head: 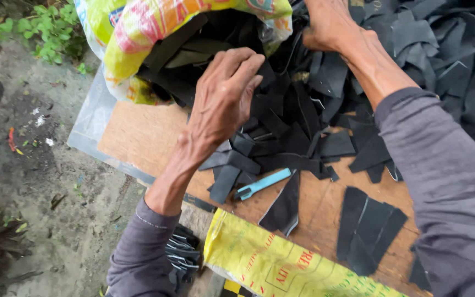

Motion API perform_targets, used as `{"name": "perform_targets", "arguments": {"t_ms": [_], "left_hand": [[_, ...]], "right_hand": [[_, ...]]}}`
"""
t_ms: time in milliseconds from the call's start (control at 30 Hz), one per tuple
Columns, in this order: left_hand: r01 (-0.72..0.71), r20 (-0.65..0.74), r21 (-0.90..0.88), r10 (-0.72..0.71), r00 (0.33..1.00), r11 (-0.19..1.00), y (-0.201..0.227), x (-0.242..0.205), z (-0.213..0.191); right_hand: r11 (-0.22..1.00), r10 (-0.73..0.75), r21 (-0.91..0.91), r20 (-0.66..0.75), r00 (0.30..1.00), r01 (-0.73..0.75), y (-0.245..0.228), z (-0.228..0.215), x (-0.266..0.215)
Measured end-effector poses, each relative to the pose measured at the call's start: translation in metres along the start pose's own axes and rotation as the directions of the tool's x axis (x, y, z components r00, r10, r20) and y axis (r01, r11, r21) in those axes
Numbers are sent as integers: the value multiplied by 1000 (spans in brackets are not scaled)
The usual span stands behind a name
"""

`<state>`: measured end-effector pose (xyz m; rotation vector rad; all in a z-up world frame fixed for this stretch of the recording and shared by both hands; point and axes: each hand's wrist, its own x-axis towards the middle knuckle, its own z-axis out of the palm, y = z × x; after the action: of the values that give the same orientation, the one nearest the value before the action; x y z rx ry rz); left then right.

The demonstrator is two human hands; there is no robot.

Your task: The person sorts through and organizes black leather scraps on a wooden table, using shears and a utility knife to trim edges and rearrange the pieces onto a yellow plastic sheet.

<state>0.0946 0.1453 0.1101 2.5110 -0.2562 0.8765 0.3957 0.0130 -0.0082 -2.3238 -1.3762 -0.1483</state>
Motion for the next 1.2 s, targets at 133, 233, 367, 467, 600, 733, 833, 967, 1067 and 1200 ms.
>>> {"name": "perform_targets", "arguments": {"t_ms": [133,233,367,467,600,733,833,967,1067,1200], "left_hand": [[67,30,-19,-67,997,998,3,6,4],[81,81,-17,-79,994,997,3,2,9],[129,107,-2,-128,986,992,2,-23,9],[177,108,-5,-175,979,984,-2,-33,3],[204,121,-29,-200,972,978,-1,-40,2],[218,128,-65,-208,970,974,-1,-42,9],[180,93,-33,-176,980,983,0,-41,1],[208,40,-14,-207,977,978,-5,-41,-35],[261,-20,-9,-261,965,965,-24,-39,-56],[237,-94,96,-229,969,967,-62,-26,-59]], "right_hand": [[989,-120,-98,-95,988,111,41,66,46],[924,-344,-229,-143,928,307,64,114,54],[911,-305,-253,111,946,324,96,110,45],[983,-64,-123,467,882,137,98,54,42],[968,-150,-101,503,851,231,47,14,35],[873,-32,-398,532,846,283,2,17,19],[854,-33,-430,515,856,292,-5,4,21],[909,-15,-364,456,890,202,-30,-41,17],[971,-48,-202,368,928,130,-74,-87,-4],[964,-158,245,212,964,104,-135,-131,-51]]}}
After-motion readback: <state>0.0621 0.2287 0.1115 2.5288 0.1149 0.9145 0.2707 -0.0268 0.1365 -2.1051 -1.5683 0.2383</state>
